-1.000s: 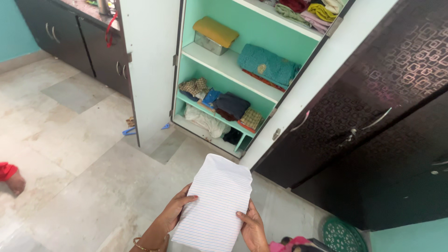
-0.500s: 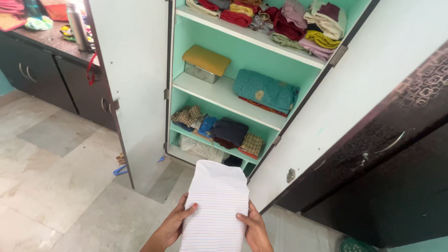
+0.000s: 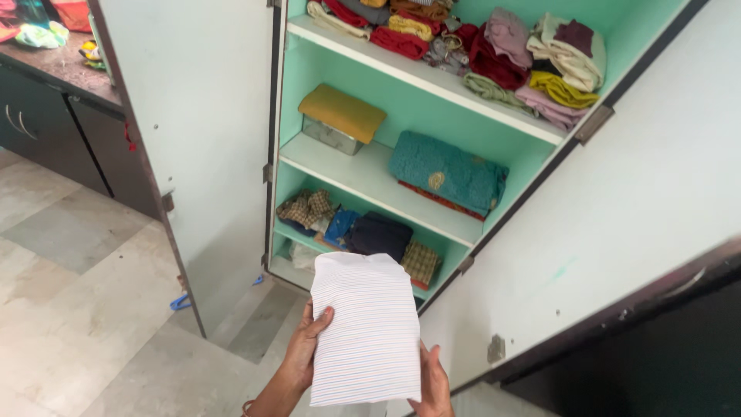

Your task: The person folds a white striped shirt on a bed, smoothing and aligning the fabric before folding it into a compact rectangle. The folded shirt is then carried to a wardrobe and placed on a shelf among other folded clothes.

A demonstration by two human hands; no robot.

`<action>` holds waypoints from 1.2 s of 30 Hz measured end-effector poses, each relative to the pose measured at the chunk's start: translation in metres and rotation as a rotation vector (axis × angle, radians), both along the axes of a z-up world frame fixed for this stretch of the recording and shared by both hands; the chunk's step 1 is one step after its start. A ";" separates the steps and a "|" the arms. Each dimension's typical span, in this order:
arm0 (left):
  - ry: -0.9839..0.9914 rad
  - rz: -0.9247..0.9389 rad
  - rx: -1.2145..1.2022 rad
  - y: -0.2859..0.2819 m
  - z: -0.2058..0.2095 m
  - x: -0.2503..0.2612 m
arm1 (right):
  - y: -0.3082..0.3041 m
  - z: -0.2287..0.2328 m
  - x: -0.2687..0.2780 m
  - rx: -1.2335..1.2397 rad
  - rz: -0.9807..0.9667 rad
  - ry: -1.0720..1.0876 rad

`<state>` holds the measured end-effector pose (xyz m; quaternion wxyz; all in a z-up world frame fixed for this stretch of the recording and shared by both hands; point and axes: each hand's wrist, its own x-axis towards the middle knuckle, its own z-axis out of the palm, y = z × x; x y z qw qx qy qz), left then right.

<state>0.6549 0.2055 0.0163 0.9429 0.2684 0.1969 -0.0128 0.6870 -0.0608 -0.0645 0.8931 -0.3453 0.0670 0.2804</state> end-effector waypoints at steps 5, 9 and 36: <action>-0.005 0.064 -0.063 -0.011 0.006 0.063 | 0.026 -0.009 0.046 0.268 -0.231 0.126; -0.053 0.096 -0.068 -0.021 0.004 0.102 | 0.032 -0.008 0.076 0.218 -0.307 0.138; 0.272 -0.550 -0.286 0.000 -0.182 0.247 | 0.131 0.102 0.244 -0.335 -0.589 -0.044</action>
